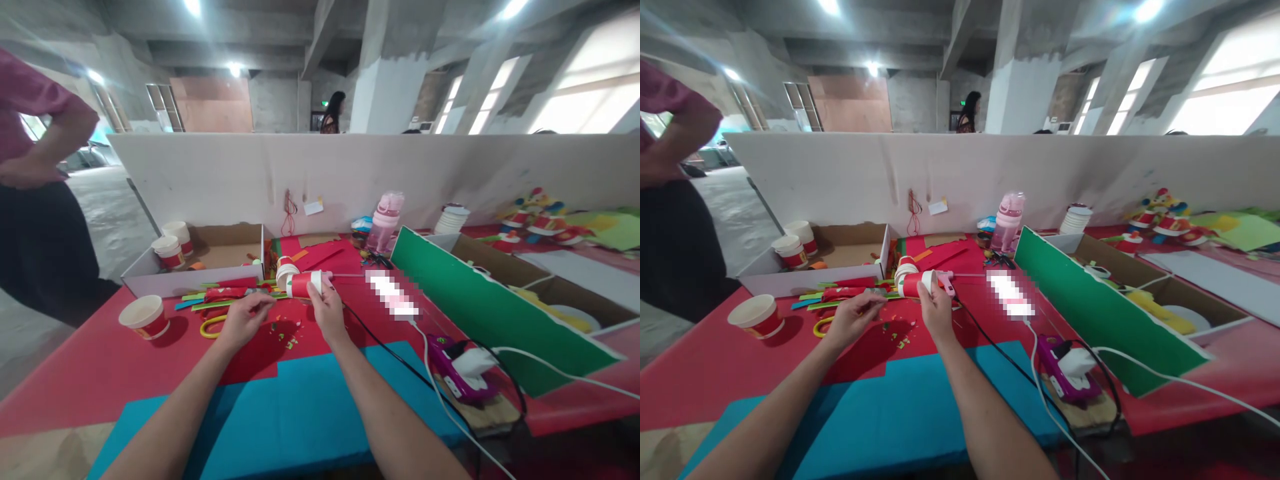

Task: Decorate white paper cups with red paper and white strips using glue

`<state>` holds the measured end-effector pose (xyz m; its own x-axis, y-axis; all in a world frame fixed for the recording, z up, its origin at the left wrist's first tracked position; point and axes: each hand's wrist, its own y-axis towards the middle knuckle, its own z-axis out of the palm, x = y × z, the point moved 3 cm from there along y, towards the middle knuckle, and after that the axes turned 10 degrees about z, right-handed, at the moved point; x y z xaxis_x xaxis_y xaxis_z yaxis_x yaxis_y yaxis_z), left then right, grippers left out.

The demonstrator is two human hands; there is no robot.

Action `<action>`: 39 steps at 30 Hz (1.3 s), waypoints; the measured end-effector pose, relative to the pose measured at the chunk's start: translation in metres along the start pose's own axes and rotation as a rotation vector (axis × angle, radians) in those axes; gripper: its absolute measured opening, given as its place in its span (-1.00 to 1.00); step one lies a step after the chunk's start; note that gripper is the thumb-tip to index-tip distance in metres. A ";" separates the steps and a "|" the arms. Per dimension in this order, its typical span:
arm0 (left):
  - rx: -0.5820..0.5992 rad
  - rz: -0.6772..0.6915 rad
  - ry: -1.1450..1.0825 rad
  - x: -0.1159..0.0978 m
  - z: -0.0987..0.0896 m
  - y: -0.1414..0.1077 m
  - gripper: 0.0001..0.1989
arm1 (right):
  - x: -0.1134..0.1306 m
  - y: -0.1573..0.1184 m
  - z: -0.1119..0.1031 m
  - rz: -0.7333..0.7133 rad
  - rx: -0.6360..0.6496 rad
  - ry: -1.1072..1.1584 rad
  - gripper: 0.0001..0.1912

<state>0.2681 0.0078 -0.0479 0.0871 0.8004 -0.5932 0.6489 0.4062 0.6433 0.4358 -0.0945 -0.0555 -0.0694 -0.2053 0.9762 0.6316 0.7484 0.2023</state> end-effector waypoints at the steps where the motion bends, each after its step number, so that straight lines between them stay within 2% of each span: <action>1: -0.024 0.023 0.024 0.000 0.000 0.000 -0.87 | 0.000 -0.001 0.001 -0.036 -0.006 -0.078 -0.52; 5: -0.138 0.124 0.162 -0.006 -0.002 0.002 -0.85 | -0.001 -0.007 0.006 -0.126 -0.024 -0.348 -0.53; 8: -0.154 0.216 0.253 -0.011 -0.001 0.003 -0.85 | -0.001 -0.011 0.011 -0.137 -0.027 -0.440 -0.54; 12: -0.128 0.303 0.356 -0.014 0.003 0.002 -0.85 | -0.001 -0.013 0.014 -0.133 -0.035 -0.445 -0.55; 17: -0.036 0.349 0.447 -0.014 0.008 -0.001 -0.82 | -0.007 -0.011 0.016 -0.089 -0.016 -0.403 -0.53; 19: -0.013 0.313 0.454 -0.014 0.009 -0.001 -0.81 | -0.009 -0.011 0.017 -0.086 -0.014 -0.423 -0.53; 21: -0.029 0.222 0.405 -0.012 0.009 0.000 -0.83 | -0.008 -0.012 0.017 -0.104 -0.029 -0.464 -0.54; 25: -0.131 -0.047 0.067 -0.003 0.009 0.001 -0.81 | -0.001 -0.016 0.015 -0.165 -0.076 -0.567 -0.57; 28: -0.142 -0.158 -0.141 0.000 0.013 0.000 -0.73 | 0.004 -0.020 0.018 -0.235 -0.063 -0.632 -0.59; 32: -0.136 -0.170 -0.074 -0.001 0.014 0.000 -0.78 | 0.008 -0.024 0.021 -0.297 -0.074 -0.671 -0.62; 39: -0.207 -0.165 0.102 -0.001 0.010 -0.003 -0.92 | 0.006 -0.027 0.024 -0.294 -0.063 -0.679 -0.59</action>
<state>0.2741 0.0012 -0.0539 -0.0899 0.7521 -0.6529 0.4786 0.6075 0.6339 0.3996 -0.1006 -0.0528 -0.6921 0.0588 0.7194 0.5548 0.6810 0.4780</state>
